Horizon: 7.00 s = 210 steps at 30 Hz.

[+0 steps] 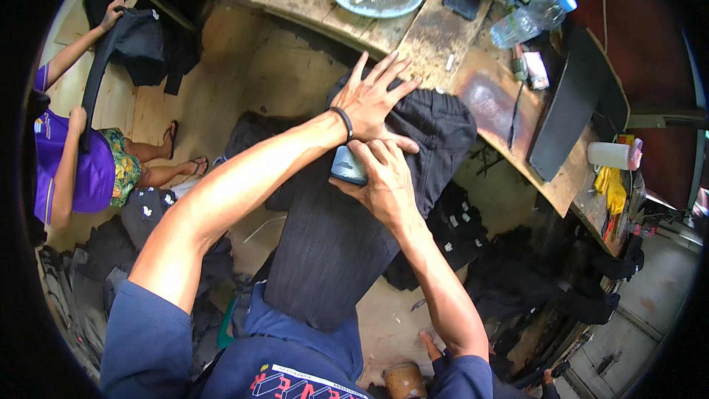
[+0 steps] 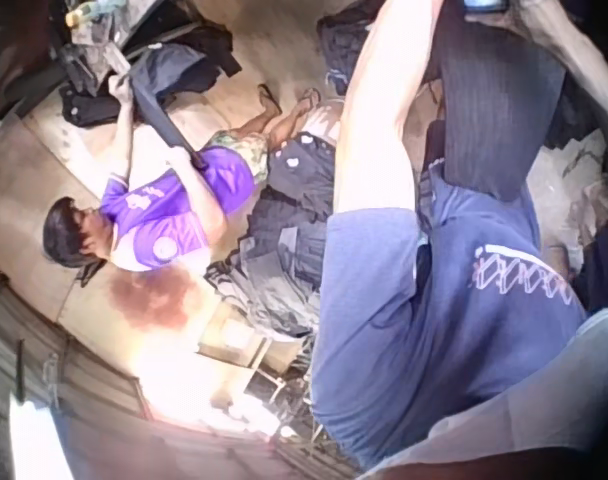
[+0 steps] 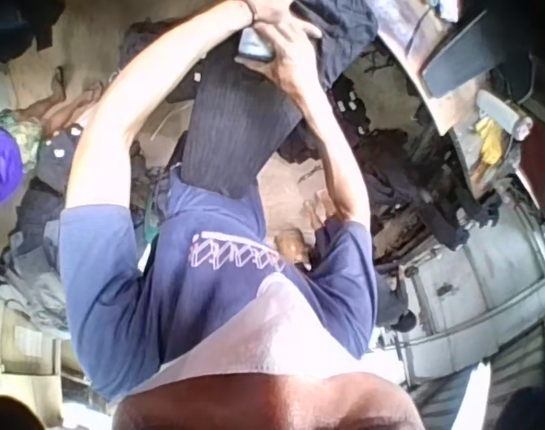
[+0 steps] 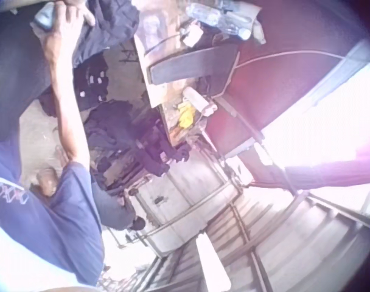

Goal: The person irons black shorts on a small ironing board using a handheld iron. They repeatedly flip and reposition the shorts to smooth different areas, then fold and set them aside.

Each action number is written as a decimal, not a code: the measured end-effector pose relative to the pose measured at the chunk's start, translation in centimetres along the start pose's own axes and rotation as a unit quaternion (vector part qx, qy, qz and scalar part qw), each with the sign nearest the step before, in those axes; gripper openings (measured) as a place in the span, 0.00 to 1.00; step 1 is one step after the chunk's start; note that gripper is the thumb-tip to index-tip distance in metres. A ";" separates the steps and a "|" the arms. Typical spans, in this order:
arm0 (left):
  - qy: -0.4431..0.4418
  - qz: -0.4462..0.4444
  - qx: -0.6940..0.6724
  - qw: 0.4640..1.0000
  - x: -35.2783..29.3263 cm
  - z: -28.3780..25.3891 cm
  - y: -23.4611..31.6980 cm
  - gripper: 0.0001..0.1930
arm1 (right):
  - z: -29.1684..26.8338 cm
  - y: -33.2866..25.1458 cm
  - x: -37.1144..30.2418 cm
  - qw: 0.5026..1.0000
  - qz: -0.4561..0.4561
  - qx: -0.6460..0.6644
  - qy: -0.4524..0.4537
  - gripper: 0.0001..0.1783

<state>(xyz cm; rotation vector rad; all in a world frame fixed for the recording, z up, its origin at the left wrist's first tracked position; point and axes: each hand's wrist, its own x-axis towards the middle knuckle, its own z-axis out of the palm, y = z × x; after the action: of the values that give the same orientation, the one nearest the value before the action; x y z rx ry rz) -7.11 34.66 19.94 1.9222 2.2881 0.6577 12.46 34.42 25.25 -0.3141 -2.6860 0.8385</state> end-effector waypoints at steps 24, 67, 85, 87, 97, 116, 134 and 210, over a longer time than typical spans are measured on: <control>0.114 0.056 0.002 0.992 -0.6 0.1 0.3 0.53 | 2.8 -11.7 -6.6 0.997 0.060 0.007 -0.049 0.45; 0.146 -0.038 0.015 0.988 -3.3 -0.1 2.8 0.38 | 3.0 -5.8 -6.1 0.995 0.023 0.009 -0.096 0.43; 0.039 -0.189 0.033 0.981 -1.6 0.4 2.4 0.78 | -0.2 -9.2 -13.9 0.959 0.063 0.127 -0.244 0.45; 0.045 -0.189 0.030 0.981 -1.5 0.3 2.4 0.78 | -0.7 -7.3 -13.4 0.952 0.039 0.152 -0.263 0.46; 0.042 -0.235 0.039 0.970 -0.8 0.8 2.9 0.78 | -2.3 -6.4 -13.5 0.954 0.070 0.171 -0.235 0.46; 0.036 -0.239 0.010 0.970 3.8 2.0 2.2 0.75 | -5.1 0.2 -9.7 0.987 0.108 0.063 -0.096 0.33; 0.106 -0.247 0.006 0.963 3.8 3.3 1.5 0.71 | 1.6 -7.8 -10.3 0.989 0.136 -0.054 0.005 0.32; -0.121 0.272 -0.044 0.954 2.0 1.3 4.7 0.41 | 4.7 -12.3 -4.3 0.969 0.228 -0.051 0.077 0.39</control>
<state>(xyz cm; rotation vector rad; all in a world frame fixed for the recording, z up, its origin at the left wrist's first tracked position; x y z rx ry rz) -2.77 37.52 20.98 2.4435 1.5611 0.5102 13.35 20.86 27.81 -1.0064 -2.5473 0.7553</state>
